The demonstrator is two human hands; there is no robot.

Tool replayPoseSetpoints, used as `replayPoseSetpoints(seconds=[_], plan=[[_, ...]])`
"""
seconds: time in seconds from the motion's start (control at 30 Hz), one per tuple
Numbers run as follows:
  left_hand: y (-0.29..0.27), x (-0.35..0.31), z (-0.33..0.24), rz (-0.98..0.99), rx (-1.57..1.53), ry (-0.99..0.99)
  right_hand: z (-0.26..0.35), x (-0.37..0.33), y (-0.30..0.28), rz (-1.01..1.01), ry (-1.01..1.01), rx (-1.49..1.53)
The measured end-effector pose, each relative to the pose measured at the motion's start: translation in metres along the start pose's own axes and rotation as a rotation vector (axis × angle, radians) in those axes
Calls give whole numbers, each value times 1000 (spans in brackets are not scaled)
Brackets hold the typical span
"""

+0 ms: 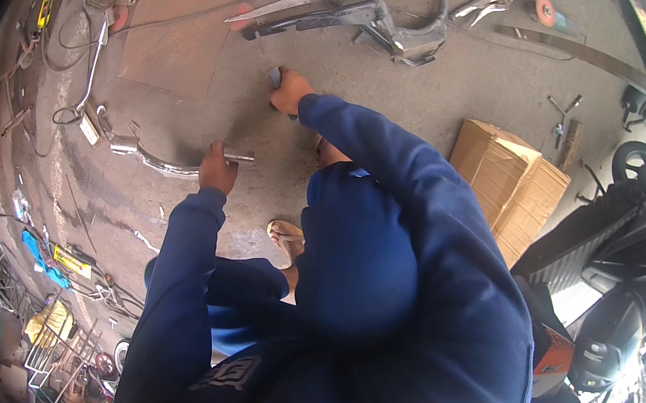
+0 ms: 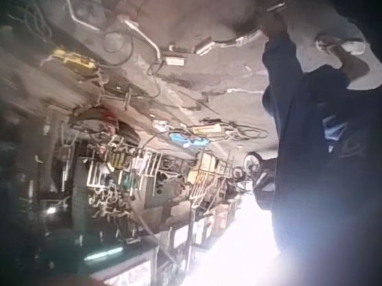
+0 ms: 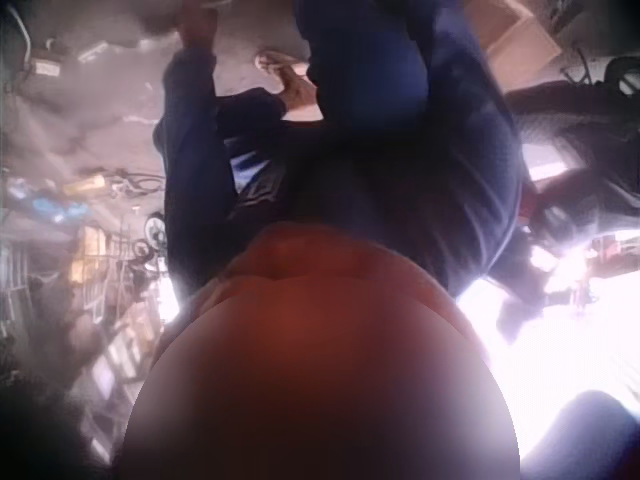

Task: The person files a small metal part with a hand file, then uses an angle grinder to smooth the same part. The person holds the part with one hand and the tool with the other, working in a cluttered workshop.

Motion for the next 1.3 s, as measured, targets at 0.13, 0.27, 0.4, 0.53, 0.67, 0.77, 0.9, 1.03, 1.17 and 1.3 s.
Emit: replayPoseSetpoints(seconds=[0.13, 0.27, 0.4, 0.53, 0.67, 0.77, 0.9, 1.03, 1.17, 1.3], plan=[[-20, 12, -21, -160, 56, 68, 0, -22, -14, -260, -77, -101], [5, 12, -89, -34, -198, -17, -22, -63, -79, -265, -107, -454], [38, 26, -133, 15, -80, 97, -60, -112, -122, -289, 8, -800], [54, 42, -141, 44, -72, 111, -107, -177, -181, -329, -146, -707], [53, 56, -141, 178, -170, 60, -127, -204, -246, -786, 185, -230], [44, 68, -140, 363, -358, 90, -138, -184, -308, -677, 471, -214], [25, 75, -130, 532, -748, -58, -189, -141, -430, -700, 670, -97], [-1, 67, -96, 584, -748, -139, -264, -81, -541, -796, 482, -535], [-37, 29, -36, 357, -419, -278, -296, -10, -642, -464, 238, -1082], [-116, -23, 11, 255, -718, -428, -299, 33, -679, -289, 26, -1263]])
Point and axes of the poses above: each hand's wrist, its own x-axis towards the middle knuckle, its own y-axis out of the palm, z = x × y, the point moved 1 cm from there along x, towards the middle knuckle, and after that the axes turned 8 degrees about -y, right-handed, at the moved point
